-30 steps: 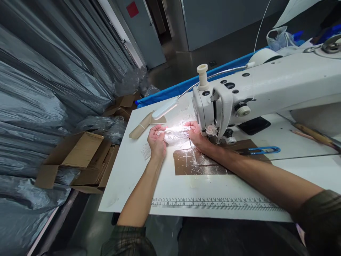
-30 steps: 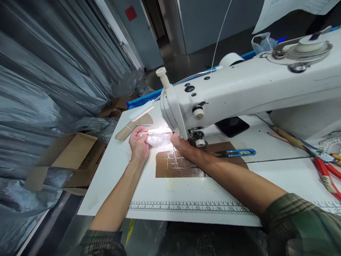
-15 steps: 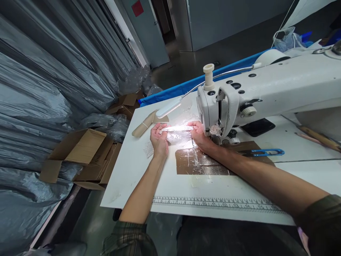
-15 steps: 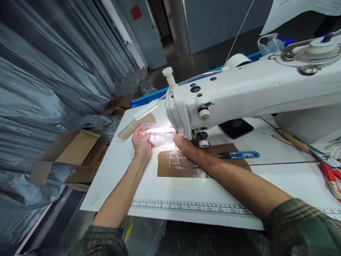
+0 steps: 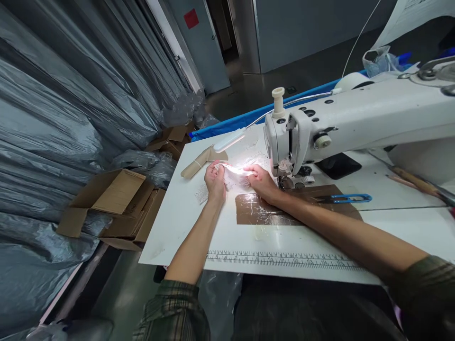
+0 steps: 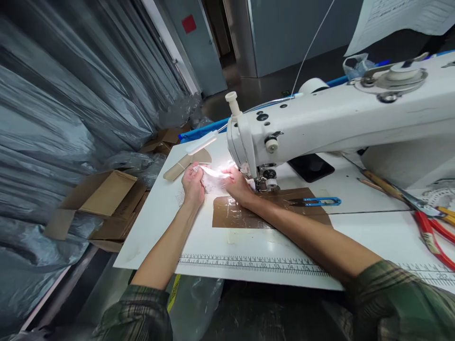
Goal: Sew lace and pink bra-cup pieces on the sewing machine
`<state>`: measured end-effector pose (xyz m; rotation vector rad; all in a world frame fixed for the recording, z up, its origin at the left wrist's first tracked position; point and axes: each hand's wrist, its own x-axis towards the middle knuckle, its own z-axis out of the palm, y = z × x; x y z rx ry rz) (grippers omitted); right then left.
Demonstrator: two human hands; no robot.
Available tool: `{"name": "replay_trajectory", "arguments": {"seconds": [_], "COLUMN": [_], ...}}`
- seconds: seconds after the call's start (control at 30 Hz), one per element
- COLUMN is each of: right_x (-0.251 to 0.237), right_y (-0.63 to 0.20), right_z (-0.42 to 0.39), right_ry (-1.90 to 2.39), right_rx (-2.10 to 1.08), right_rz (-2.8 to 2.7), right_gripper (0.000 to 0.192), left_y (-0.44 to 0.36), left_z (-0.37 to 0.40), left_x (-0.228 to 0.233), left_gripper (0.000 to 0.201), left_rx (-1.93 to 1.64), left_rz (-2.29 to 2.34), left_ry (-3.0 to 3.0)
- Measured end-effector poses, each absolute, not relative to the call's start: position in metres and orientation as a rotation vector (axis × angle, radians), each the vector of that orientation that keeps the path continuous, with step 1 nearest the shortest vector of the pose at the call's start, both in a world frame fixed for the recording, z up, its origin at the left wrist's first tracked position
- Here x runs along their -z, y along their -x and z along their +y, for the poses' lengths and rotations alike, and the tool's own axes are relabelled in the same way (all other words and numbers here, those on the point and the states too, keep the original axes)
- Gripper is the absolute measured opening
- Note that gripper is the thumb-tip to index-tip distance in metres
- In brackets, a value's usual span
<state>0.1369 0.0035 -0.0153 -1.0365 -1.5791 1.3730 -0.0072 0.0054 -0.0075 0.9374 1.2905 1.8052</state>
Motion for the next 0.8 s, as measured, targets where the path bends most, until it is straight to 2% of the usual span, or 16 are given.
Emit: {"name": "replay_trajectory", "arguments": {"seconds": [0.1,0.2,0.3,0.37,0.43,0.5,0.67,0.8], "right_x": [-0.004,-0.013,-0.009,-0.004,-0.002,-0.001,-0.002,0.001], "right_y": [-0.136,-0.158,-0.197,-0.224,-0.248,-0.266,-0.290,-0.293], "right_z": [-0.032,-0.071,-0.099,-0.108,-0.108,-0.104,-0.082,-0.064], "right_ry": [1.008,0.940,0.916,0.939,0.991,1.061,1.200,1.247], "right_rx": [-1.596,-2.063,-2.262,-2.173,-1.976,-1.741,-1.426,-1.198], "right_rz": [-1.467,-1.234,-1.345,-1.568,-1.778,-1.928,-1.948,-2.034], "right_gripper": [0.021,0.010,0.013,0.009,0.004,0.010,0.017,0.019], "left_y": [0.009,-0.001,-0.023,-0.038,-0.047,-0.050,-0.052,-0.062], "left_z": [-0.004,-0.019,-0.026,-0.023,-0.016,-0.010,-0.021,-0.041], "left_x": [-0.006,-0.019,-0.023,-0.021,-0.018,-0.016,-0.011,0.001], "left_gripper": [0.026,0.022,0.016,0.013,0.019,0.025,0.014,0.026], "left_rx": [-1.594,-1.058,-0.653,-0.579,-0.606,-0.676,-0.804,-0.776], "left_rz": [1.323,1.216,1.034,0.984,1.021,1.097,1.099,1.083], "left_ry": [-1.209,-1.597,-1.946,-2.112,-2.226,-2.310,-2.344,-2.292]}}
